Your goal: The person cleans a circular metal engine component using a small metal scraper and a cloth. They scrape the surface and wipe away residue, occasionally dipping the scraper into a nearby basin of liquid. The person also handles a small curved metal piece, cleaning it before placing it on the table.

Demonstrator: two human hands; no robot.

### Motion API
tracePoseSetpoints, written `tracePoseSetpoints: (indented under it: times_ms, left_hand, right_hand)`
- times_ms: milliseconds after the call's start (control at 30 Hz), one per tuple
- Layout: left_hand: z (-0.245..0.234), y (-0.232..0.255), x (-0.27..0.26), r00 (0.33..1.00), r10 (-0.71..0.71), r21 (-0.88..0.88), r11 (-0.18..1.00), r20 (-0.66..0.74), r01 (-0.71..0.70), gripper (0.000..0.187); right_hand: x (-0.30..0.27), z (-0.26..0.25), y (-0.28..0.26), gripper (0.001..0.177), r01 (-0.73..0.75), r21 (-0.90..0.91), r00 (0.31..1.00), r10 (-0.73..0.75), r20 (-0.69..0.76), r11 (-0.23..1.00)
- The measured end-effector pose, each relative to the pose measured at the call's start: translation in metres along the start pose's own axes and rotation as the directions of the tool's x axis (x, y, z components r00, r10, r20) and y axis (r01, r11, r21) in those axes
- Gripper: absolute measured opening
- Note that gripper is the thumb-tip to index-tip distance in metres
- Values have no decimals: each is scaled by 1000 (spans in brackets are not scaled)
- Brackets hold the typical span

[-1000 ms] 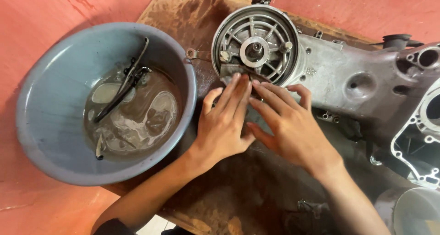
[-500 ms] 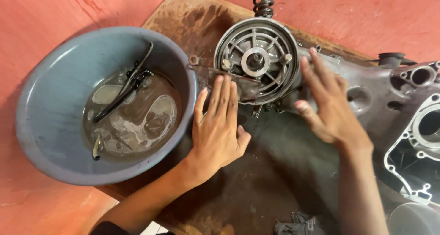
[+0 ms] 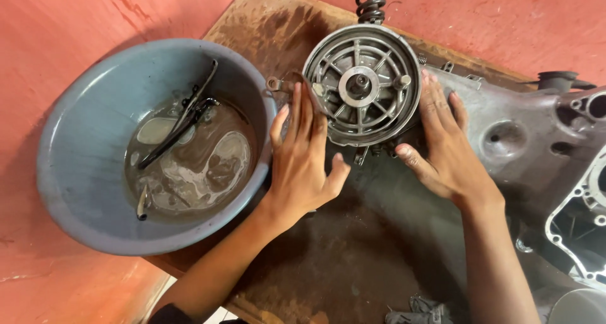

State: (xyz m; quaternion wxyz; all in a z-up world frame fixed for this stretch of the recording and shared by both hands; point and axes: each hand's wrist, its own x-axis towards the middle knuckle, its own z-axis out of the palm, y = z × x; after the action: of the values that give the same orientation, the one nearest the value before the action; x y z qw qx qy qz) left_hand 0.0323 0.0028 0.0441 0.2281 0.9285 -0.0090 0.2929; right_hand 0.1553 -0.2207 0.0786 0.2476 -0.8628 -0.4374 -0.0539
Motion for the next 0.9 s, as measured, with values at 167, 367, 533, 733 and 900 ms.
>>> tracePoseSetpoints:
  times_ms: [167,367,533,733,900]
  left_hand:
    - [2,-11,17,993,-29,-57,998,-113,23,82]
    - [-4,-11,14,994,39,43,998,-100,-35,75]
    - [-9,6,26,995,-72,73,994,-66,77,83]
    - [-14,11,15,997,42,171,985,-61,-30,81]
    - [-23,19,24,993,46,102,994,-113,-35,74]
  right_hand:
    - [-1,0,1,101,5,-21,1000,-5,5,1000]
    - [0,2,7,103,4,-52,1000,-4,13,999]
    - [-3,2,7,102,-11,-26,998,12,55,1000]
    - [0,1,4,103,11,-25,999,-9,45,1000]
    - [-3,3,8,103,-6,-54,999,8,43,999]
